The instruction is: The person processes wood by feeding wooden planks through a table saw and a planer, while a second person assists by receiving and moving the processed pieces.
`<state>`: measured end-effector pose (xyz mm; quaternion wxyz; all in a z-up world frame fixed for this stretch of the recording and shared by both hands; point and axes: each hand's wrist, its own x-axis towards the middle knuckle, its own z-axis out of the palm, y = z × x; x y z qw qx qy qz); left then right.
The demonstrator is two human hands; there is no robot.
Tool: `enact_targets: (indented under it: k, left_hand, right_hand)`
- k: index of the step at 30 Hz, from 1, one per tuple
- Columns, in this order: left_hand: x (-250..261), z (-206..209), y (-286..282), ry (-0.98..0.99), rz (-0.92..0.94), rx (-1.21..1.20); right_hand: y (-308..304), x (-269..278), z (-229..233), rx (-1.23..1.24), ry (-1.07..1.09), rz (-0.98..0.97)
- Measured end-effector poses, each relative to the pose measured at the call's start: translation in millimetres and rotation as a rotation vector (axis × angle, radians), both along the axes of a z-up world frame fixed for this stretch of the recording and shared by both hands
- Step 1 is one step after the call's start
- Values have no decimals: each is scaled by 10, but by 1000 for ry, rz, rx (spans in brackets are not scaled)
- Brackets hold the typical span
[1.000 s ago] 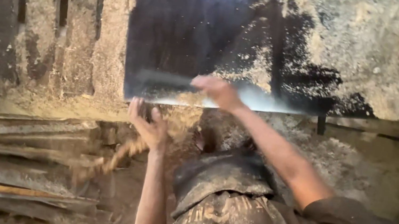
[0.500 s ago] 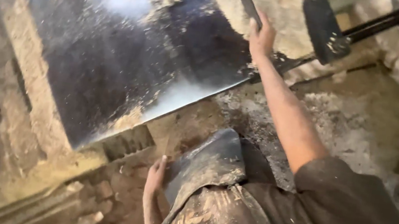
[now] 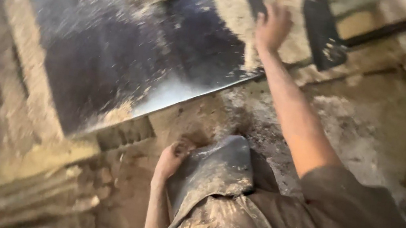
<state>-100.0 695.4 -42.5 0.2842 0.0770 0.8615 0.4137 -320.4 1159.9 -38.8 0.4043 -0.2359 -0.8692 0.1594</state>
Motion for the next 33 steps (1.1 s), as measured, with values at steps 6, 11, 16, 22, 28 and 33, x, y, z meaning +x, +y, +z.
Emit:
enact_targets:
  k: [6,11,16,22,28,33]
  left_hand:
    - [-355,259,44,199,211,-37]
    - [-1113,555,-12,561,331,93]
    - [-1568,346,-16,668,377,-136]
    - [-1761,219,-76,778,247,-243]
    - [-2406,197,-218,601,419,149]
    - [-3238,153,-62,241,568,573]
  right_hand:
    - [-923,565,100,-220,-119,634]
    - [-1075,583,275,-229,-144,568]
    - [-1137,596,260,-172,-190,539]
    - [-1116,562,149,-100,-227,549]
    - [-1229,283,-109,-90,-260,499]
    - [-1672,-307,-13,-787,-283,661]
